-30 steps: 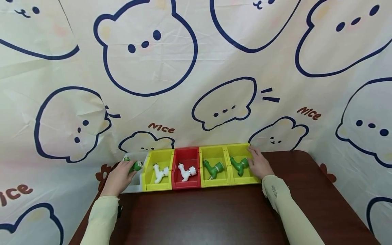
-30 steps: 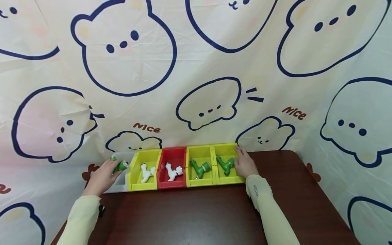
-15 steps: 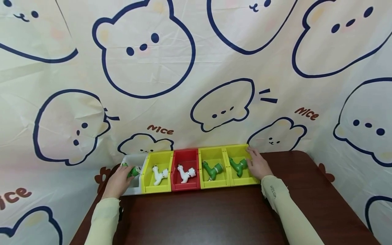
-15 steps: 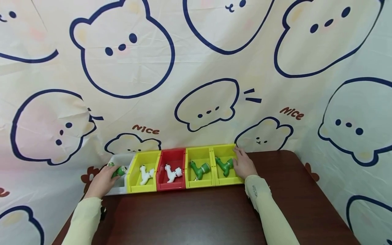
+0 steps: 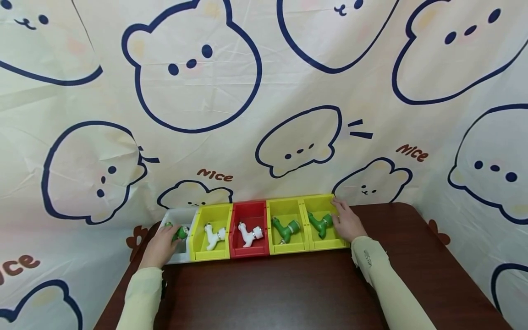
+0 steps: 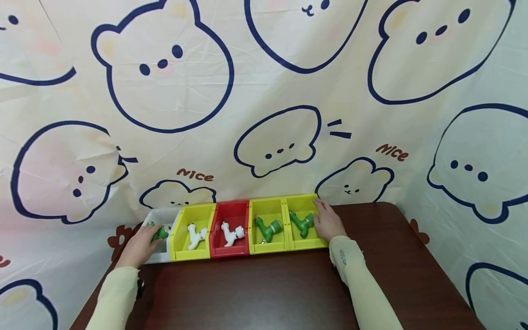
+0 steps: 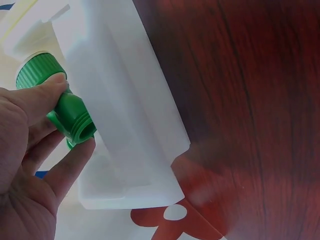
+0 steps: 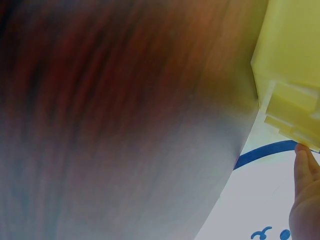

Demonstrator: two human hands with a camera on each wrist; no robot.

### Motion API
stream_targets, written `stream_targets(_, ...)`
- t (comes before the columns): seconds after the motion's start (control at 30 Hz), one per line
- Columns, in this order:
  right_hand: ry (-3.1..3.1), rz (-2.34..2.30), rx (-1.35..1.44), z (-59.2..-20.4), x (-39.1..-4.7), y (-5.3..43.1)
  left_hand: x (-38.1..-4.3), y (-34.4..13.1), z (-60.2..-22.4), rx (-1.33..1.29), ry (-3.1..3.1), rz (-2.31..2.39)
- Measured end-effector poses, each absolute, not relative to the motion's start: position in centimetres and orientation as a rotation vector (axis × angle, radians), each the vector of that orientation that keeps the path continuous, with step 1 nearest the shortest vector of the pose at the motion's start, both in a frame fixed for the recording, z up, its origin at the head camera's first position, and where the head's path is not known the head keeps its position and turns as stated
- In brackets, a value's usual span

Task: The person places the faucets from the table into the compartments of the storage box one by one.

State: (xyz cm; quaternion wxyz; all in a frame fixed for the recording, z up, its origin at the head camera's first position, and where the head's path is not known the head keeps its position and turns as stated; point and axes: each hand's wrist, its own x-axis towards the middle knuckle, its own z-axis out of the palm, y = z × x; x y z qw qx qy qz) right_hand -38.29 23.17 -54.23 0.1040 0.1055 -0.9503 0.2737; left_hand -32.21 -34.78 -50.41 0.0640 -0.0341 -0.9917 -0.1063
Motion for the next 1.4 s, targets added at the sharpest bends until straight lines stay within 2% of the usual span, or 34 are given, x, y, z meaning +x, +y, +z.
stream_targets(0.83, -2.791, 0.818, 0.31, -54.5, -38.3, 23.4, -33.3, -34.8, -52.0, -0.151, -3.066, -0.294)
stream_targets(1.4, -2.774, 0.81, 0.326, -54.3, -38.1, 23.2, -33.3, -34.5, -52.1, -0.063, -3.11, -0.362)
